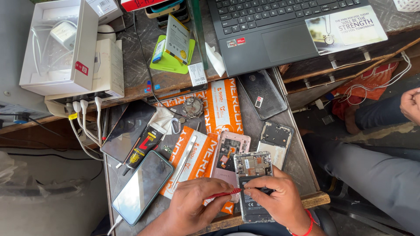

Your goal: The person repairs a disassembled smartphone by peeling off a protective film from a battery and using a red screwdriver to manipulate internal components. They handle the phone's motherboard and casing while working at a cluttered desk.

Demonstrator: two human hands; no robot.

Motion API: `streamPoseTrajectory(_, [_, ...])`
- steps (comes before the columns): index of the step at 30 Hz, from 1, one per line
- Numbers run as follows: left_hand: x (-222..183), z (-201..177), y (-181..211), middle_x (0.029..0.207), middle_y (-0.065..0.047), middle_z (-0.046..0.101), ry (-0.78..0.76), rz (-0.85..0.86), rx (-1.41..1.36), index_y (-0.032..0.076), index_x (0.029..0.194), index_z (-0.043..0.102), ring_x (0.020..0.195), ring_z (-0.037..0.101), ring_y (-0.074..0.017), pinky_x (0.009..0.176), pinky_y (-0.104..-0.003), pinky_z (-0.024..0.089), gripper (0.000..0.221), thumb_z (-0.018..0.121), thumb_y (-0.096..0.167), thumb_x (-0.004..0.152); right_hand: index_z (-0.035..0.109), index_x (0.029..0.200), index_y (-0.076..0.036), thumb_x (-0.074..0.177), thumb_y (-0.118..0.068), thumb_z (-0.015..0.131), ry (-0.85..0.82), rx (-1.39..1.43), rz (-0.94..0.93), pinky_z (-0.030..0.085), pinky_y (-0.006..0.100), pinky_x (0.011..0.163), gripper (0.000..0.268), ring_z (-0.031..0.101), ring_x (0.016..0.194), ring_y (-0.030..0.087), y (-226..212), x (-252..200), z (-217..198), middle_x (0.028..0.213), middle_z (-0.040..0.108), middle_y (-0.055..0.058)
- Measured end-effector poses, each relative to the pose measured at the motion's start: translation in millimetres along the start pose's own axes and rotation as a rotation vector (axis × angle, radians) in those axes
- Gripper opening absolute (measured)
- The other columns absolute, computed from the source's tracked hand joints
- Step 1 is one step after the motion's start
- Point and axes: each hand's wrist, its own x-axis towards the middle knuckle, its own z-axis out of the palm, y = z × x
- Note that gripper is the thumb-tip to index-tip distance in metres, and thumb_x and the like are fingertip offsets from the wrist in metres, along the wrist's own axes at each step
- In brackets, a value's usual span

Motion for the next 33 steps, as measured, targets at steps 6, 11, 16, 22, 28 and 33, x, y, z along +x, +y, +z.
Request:
streamPoseTrajectory(6, [-2.8,0.1,-2.4,0.098,-0.009,0.077,0.008,0.011,0.057,0.004,0.109,0.060,0.081,0.079,-0.0246,0.068,-0.032,0.061,0.040,0.090,0.009,0.083,0.082,0.083,-0.006,0.070,-0.006,0.087,-0.008,0.008,-0.026,0.057,0.030,0.068,0.014,0.076,0.079,0.019,0.4,0.6,-0.6,0.089,0.075,0.008])
streamPoseTrajectory(11, [-5.6,7.3,-4.8,0.096,-0.010,0.078,0.088,-0.049,0.036,0.002,0.109,0.056,0.083,0.081,-0.0223,0.068,-0.029,0.064,0.045,0.091,0.015,0.084,0.081,0.085,-0.006,0.070,-0.008,0.089,-0.028,0.061,-0.027,0.057,0.030,0.071,0.018,0.075,0.083,0.020,1.4,0.3,-2.4,0.092,0.074,0.009])
streamPoseTrajectory(16, [1.7,15.3,0.2,0.094,-0.011,0.080,0.179,-0.174,-0.033,0.003,0.110,0.057,0.084,0.083,-0.0225,0.072,-0.030,0.067,0.044,0.090,0.012,0.083,0.082,0.089,-0.006,0.066,-0.008,0.090,-0.045,0.059,-0.031,0.056,0.032,0.076,0.024,0.075,0.089,0.020,-4.1,2.3,-6.5,0.096,0.074,0.010])
streamPoseTrajectory(22, [41.3,10.1,17.3,0.086,-0.007,0.077,0.054,-0.052,0.234,0.005,0.110,0.057,0.073,0.077,-0.0217,0.061,-0.032,0.059,0.039,0.086,0.016,0.086,0.082,0.090,-0.007,0.073,-0.005,0.084,-0.097,0.118,0.023,0.058,0.034,0.080,0.018,0.074,0.094,0.023,-10.6,6.8,-6.2,0.101,0.076,0.009])
streamPoseTrajectory(28, [80.9,22.9,30.9,0.077,-0.007,0.067,-0.038,0.036,0.356,0.005,0.110,0.057,0.063,0.067,-0.0253,0.053,-0.039,0.050,0.032,0.081,0.016,0.092,0.079,0.088,-0.005,0.074,-0.003,0.082,-0.075,0.126,-0.088,0.058,0.035,0.081,0.015,0.075,0.096,0.025,-15.1,7.1,-8.5,0.102,0.074,0.010])
streamPoseTrajectory(33, [91.0,29.0,32.8,0.078,-0.007,0.067,-0.080,0.099,0.369,0.004,0.111,0.057,0.064,0.067,-0.0251,0.053,-0.038,0.050,0.032,0.080,0.013,0.092,0.077,0.090,-0.004,0.073,-0.002,0.083,-0.076,0.154,-0.101,0.058,0.036,0.080,0.018,0.075,0.094,0.026,-14.3,7.4,-9.1,0.101,0.074,0.011])
